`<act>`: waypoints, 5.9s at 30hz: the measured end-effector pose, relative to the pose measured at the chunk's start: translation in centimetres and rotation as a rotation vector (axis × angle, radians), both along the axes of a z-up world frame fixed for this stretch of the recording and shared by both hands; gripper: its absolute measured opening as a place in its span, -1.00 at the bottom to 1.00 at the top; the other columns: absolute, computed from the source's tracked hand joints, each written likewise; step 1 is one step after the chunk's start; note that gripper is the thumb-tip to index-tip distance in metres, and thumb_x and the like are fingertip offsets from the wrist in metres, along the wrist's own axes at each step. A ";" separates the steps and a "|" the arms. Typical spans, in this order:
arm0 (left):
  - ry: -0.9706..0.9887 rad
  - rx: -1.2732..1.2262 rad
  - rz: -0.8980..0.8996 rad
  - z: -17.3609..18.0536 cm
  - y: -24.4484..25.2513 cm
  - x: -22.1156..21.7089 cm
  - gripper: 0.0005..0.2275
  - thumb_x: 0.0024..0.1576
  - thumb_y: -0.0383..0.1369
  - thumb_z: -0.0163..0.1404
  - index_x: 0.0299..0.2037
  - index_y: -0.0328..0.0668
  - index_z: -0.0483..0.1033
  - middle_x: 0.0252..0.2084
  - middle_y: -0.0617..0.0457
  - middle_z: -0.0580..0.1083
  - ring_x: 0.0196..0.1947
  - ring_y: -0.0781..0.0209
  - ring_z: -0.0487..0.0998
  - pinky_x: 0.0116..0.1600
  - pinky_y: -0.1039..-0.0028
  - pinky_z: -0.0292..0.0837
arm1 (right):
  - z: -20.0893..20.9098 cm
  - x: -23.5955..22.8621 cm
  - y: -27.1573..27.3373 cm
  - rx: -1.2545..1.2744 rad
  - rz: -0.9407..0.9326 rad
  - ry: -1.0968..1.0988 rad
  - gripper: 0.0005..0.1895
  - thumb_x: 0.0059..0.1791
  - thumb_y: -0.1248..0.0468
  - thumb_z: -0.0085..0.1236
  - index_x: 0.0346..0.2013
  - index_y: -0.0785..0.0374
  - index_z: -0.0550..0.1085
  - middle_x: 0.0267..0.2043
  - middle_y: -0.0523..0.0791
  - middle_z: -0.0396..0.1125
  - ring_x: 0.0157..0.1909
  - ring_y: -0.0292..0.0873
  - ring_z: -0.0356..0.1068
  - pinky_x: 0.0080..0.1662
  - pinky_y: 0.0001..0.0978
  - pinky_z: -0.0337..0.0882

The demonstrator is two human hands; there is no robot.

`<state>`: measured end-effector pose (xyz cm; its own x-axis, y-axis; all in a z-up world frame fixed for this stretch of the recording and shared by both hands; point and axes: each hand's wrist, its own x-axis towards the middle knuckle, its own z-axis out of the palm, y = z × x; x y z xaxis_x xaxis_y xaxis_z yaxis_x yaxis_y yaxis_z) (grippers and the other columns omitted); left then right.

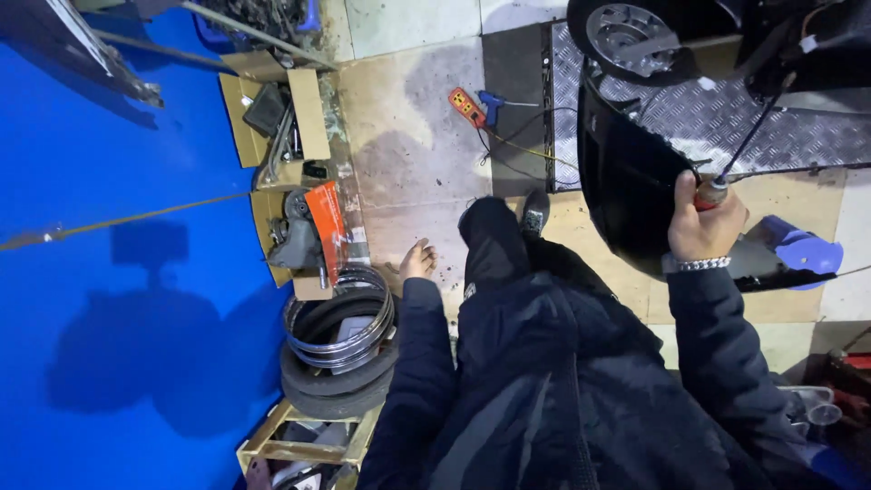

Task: Installing a front storage compartment and body panel on a scooter, including electrical wiring and panel alignment.

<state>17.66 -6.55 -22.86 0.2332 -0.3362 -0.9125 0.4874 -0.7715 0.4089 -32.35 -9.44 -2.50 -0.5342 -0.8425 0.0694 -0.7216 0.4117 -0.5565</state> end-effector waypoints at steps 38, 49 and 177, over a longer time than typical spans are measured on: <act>0.081 -0.211 -0.188 5.7 -19.5 -5.4 -0.70 0.24 -0.18 0.03 0.05 -0.16 0.59 -0.25 0.03 0.53 -0.32 0.22 0.54 -0.22 0.55 0.52 | 9.3 3.7 -10.8 -0.153 -0.137 -0.244 -0.57 0.11 0.17 0.32 -0.58 0.24 0.42 -0.68 0.01 0.25 -0.49 0.13 0.37 -0.31 -0.26 0.31; 0.208 -0.634 -0.718 11.3 -52.2 -21.2 -0.54 0.23 -0.07 -0.11 0.26 -0.12 0.44 0.27 0.00 0.45 0.23 0.13 0.45 0.11 0.27 0.42 | 19.7 7.5 -13.6 -0.018 -0.600 -0.565 -0.77 0.14 0.20 -0.06 -0.06 0.22 0.51 -0.52 -0.05 0.36 -0.50 -0.18 0.34 -0.32 -0.34 0.36; 1.150 -0.816 -3.076 8.9 -48.0 -70.3 -0.84 0.22 -0.27 0.06 -0.11 -0.14 0.58 -0.45 -0.03 0.59 -0.38 0.09 0.69 -0.04 0.33 0.54 | -5.2 -11.6 -24.0 0.648 -1.254 -0.853 -0.59 -0.09 -0.17 0.21 -0.21 0.05 0.62 -0.08 -0.02 0.55 0.12 0.14 0.48 0.16 -0.03 0.45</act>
